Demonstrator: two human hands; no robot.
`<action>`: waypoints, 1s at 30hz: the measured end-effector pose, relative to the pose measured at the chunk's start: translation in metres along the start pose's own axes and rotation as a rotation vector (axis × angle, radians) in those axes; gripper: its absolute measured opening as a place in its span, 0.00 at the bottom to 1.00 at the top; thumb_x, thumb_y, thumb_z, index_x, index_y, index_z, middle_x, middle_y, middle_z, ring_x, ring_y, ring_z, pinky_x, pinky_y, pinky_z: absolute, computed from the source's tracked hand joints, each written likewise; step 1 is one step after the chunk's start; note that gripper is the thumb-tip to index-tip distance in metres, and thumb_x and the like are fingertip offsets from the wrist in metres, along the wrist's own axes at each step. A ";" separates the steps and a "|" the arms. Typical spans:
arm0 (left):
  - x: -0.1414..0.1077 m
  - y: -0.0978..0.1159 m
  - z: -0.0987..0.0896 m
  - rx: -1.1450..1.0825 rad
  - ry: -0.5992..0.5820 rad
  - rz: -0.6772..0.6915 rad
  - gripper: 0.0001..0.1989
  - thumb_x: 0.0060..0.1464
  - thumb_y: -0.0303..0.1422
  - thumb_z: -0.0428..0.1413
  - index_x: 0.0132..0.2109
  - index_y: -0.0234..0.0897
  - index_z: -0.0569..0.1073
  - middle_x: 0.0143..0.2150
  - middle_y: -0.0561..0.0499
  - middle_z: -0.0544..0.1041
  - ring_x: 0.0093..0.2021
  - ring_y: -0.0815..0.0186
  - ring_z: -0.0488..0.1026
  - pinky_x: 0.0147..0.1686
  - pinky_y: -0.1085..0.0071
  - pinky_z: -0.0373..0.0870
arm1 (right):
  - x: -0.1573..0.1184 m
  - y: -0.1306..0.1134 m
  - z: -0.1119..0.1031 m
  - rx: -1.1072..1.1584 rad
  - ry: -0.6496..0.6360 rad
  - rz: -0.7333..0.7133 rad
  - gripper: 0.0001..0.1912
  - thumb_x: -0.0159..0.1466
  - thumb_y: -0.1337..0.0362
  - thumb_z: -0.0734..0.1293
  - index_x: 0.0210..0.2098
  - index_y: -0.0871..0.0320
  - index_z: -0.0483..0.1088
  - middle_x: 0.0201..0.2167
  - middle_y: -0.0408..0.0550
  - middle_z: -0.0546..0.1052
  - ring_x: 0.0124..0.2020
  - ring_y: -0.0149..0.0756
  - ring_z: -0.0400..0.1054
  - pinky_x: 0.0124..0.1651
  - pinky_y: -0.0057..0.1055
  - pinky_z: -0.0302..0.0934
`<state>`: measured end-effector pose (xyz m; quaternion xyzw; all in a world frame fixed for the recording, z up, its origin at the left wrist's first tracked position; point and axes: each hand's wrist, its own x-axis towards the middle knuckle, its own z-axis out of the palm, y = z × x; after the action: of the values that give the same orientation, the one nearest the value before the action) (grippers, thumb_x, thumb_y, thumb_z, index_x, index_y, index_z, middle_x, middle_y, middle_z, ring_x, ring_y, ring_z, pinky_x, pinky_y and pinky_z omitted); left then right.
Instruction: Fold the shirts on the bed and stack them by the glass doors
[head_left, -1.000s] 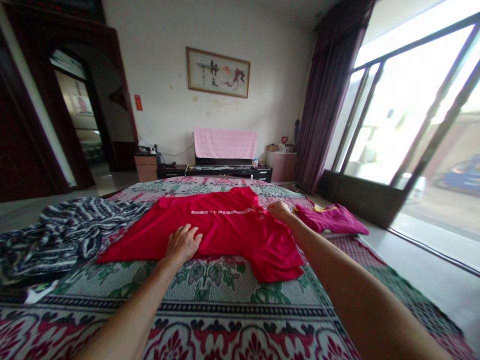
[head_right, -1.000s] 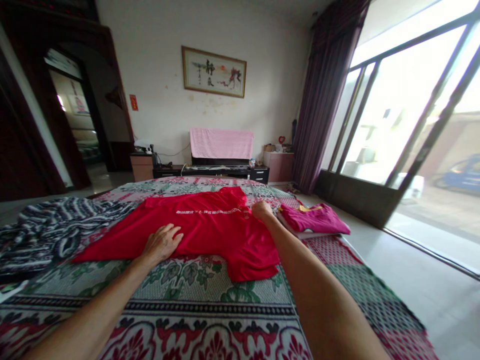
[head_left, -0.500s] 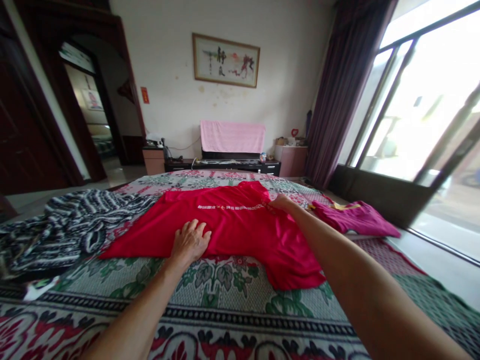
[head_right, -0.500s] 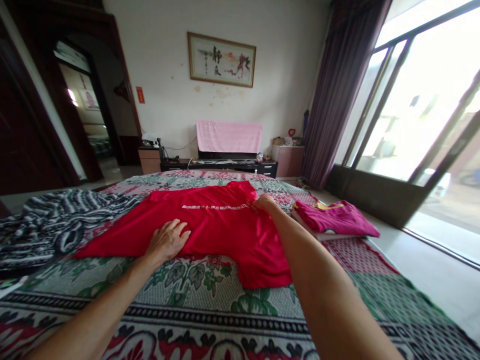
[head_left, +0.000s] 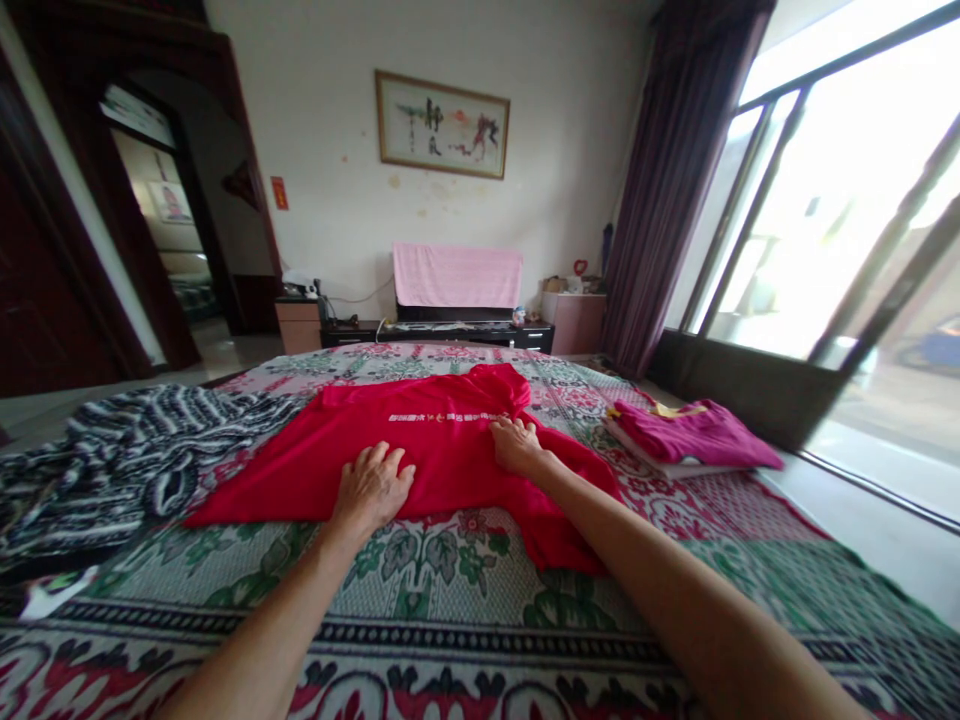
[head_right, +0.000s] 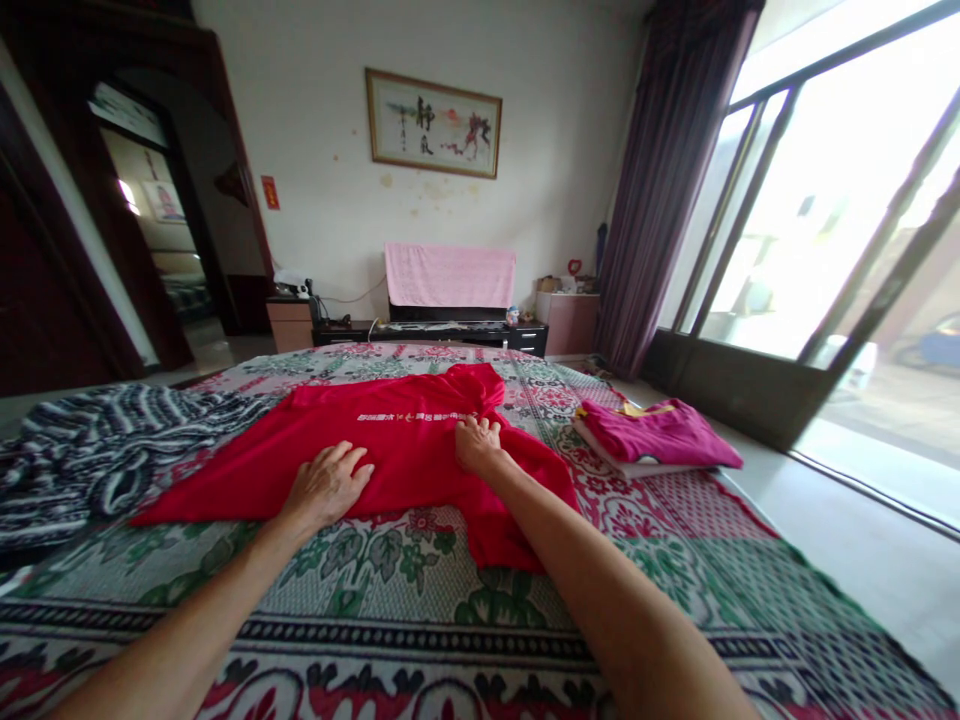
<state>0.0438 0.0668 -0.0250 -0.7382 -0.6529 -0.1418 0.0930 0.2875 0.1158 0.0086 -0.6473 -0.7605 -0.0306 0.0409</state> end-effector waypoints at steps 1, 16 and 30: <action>0.000 0.000 0.000 -0.001 -0.001 0.000 0.22 0.59 0.42 0.43 0.55 0.41 0.70 0.59 0.45 0.67 0.57 0.53 0.63 0.51 0.55 0.64 | -0.003 -0.002 0.002 0.011 0.002 0.013 0.21 0.62 0.71 0.58 0.53 0.53 0.67 0.56 0.55 0.67 0.53 0.49 0.63 0.51 0.46 0.56; 0.001 -0.001 0.001 -0.036 -0.005 -0.019 0.22 0.58 0.43 0.44 0.55 0.42 0.71 0.60 0.44 0.66 0.58 0.54 0.63 0.53 0.56 0.63 | -0.012 0.095 -0.032 0.258 -0.022 0.339 0.18 0.60 0.55 0.62 0.29 0.63 0.76 0.24 0.50 0.75 0.28 0.34 0.68 0.29 0.26 0.57; 0.000 0.000 -0.004 -0.030 -0.013 -0.006 0.23 0.59 0.42 0.44 0.55 0.40 0.71 0.60 0.43 0.67 0.58 0.55 0.64 0.53 0.57 0.63 | -0.007 0.122 -0.034 0.240 0.227 0.595 0.22 0.66 0.60 0.54 0.44 0.67 0.74 0.39 0.63 0.76 0.42 0.45 0.72 0.40 0.31 0.63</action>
<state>0.0435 0.0658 -0.0215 -0.7386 -0.6534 -0.1469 0.0773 0.4102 0.1247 0.0413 -0.8240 -0.5269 0.0006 0.2084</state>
